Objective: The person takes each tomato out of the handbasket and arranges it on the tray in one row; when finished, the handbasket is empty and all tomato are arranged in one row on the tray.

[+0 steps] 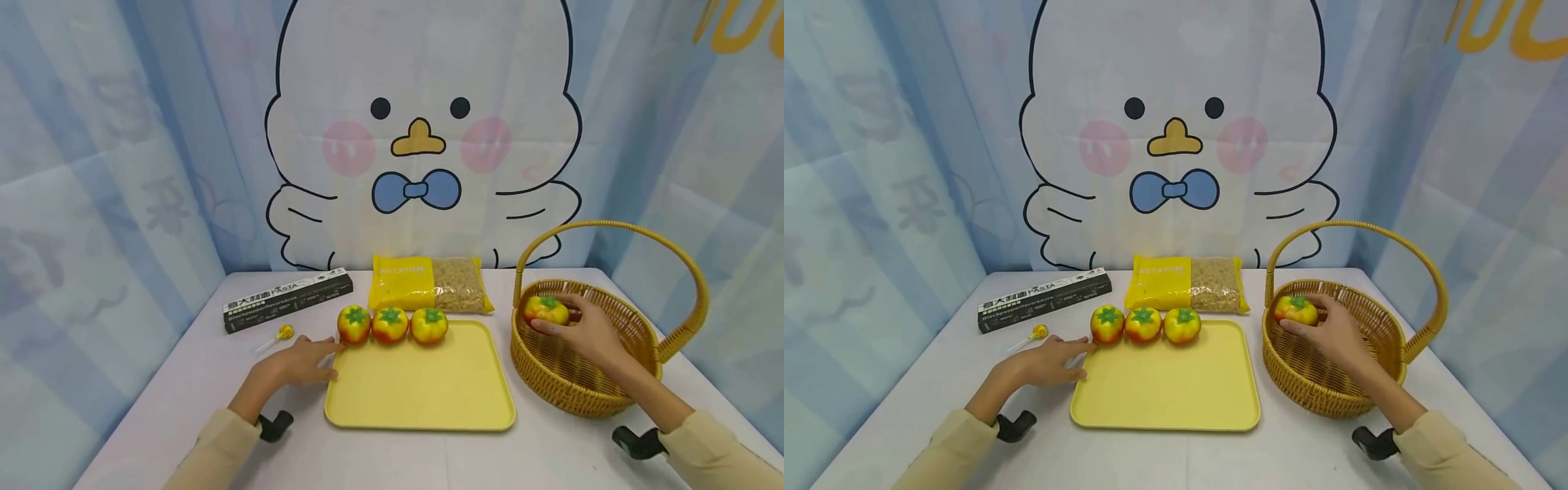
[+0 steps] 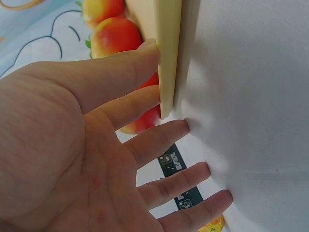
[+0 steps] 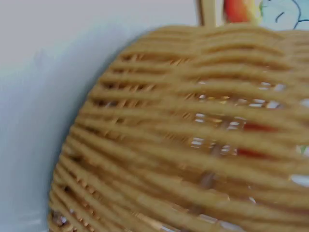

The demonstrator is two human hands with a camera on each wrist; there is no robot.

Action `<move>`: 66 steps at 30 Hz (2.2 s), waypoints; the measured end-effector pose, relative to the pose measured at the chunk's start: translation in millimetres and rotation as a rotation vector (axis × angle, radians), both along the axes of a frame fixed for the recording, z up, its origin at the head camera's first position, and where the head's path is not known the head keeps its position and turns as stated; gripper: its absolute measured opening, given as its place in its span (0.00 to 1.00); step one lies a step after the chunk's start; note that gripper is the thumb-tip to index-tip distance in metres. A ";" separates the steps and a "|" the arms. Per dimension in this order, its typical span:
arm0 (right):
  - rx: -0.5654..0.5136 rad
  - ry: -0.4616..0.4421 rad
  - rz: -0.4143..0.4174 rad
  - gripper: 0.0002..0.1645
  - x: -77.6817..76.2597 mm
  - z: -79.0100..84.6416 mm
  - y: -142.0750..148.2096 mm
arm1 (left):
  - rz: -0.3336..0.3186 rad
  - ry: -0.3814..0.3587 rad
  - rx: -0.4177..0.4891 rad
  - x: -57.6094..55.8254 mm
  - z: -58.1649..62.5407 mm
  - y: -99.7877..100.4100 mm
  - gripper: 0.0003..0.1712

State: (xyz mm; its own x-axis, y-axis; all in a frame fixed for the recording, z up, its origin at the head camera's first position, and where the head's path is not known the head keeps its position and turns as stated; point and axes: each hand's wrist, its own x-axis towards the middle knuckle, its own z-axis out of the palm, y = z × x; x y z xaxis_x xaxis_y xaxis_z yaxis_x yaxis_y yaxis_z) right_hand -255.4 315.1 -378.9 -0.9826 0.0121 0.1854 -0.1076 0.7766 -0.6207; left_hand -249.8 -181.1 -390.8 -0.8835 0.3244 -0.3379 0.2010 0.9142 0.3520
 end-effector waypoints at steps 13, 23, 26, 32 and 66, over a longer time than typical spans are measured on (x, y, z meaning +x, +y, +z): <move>-0.086 0.040 -0.004 0.49 12.4 11.7 -19.0 | -0.012 0.004 0.024 0.5 -0.8 -0.9 0.34; -0.164 0.062 0.028 0.48 11.5 15.9 -42.5 | -0.016 0.007 0.013 0.3 -0.5 -1.1 0.34; -0.169 0.069 0.045 0.49 10.1 16.7 -49.5 | -0.017 0.010 0.009 0.0 -1.2 -1.2 0.34; -0.185 0.064 0.042 0.52 8.3 19.3 -62.9 | -0.013 0.007 0.010 -0.3 -1.5 -0.9 0.34; -0.228 -0.078 0.056 0.46 -20.9 1.5 -131.9 | -0.008 0.002 0.014 -2.0 -2.3 -2.2 0.35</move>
State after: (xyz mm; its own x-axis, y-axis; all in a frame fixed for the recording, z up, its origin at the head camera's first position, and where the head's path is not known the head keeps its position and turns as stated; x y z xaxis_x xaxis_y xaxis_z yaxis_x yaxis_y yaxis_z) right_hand -276.4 183.2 -377.4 -0.9941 -0.0101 0.1082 -0.0919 0.6100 -0.7871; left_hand -251.8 -183.3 -393.2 -0.8814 0.3365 -0.3314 0.2095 0.9075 0.3641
